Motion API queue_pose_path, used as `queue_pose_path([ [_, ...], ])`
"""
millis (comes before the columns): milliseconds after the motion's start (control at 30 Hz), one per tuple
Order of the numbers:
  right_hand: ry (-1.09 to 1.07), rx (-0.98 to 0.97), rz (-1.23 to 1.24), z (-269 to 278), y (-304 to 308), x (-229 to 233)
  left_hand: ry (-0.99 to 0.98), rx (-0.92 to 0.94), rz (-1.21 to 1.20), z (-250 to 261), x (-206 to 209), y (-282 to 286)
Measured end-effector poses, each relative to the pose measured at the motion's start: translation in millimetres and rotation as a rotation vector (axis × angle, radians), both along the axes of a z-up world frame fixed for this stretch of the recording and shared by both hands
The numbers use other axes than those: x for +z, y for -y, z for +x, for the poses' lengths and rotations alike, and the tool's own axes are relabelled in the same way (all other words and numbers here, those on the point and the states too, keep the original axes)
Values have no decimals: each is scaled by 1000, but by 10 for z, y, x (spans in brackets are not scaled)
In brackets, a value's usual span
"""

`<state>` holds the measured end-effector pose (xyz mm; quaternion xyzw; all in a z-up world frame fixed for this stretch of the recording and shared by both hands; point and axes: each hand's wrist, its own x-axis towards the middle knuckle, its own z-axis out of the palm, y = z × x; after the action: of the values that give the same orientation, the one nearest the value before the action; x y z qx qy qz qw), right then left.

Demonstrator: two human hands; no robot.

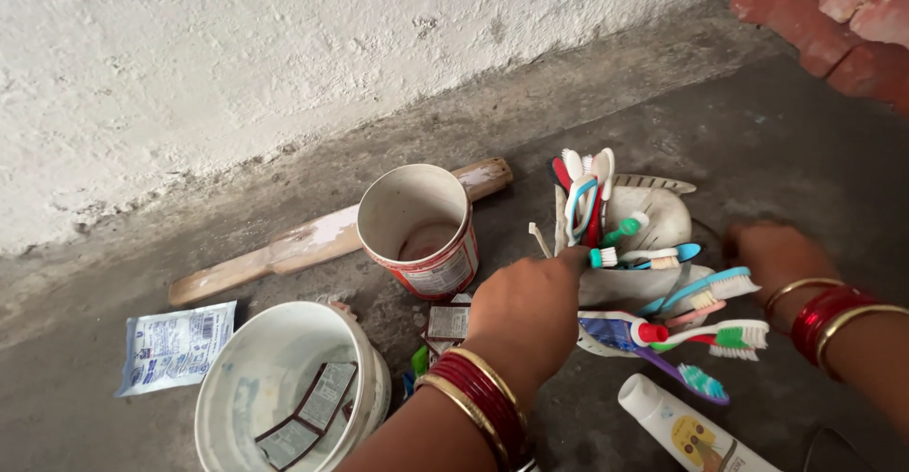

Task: The person organizes bathroom items on the floor, placing toothbrushes into a white plastic holder and arranging toothpaste tubes. The person then places the holder and toothpaste on a small brick shelf against the wall.

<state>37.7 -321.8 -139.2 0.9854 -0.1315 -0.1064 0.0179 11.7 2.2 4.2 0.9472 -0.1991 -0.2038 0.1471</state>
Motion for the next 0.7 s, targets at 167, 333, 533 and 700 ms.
queue_pose_path([
  [167, 54, -64, -19, -20, 114, -77, -17, 9, 3, -23, 44, -5],
  [333, 298, -83, -53, -71, 367, 36, -18, -2, 17, -41, 77, -15],
  [533, 871, 21, 245, -231, 343, 623, 20, -2, 19, -70, 86, -22],
  [700, 1010, 176, 405, -257, 64, 1146, 56, 9, 22, -94, 39, 1],
])
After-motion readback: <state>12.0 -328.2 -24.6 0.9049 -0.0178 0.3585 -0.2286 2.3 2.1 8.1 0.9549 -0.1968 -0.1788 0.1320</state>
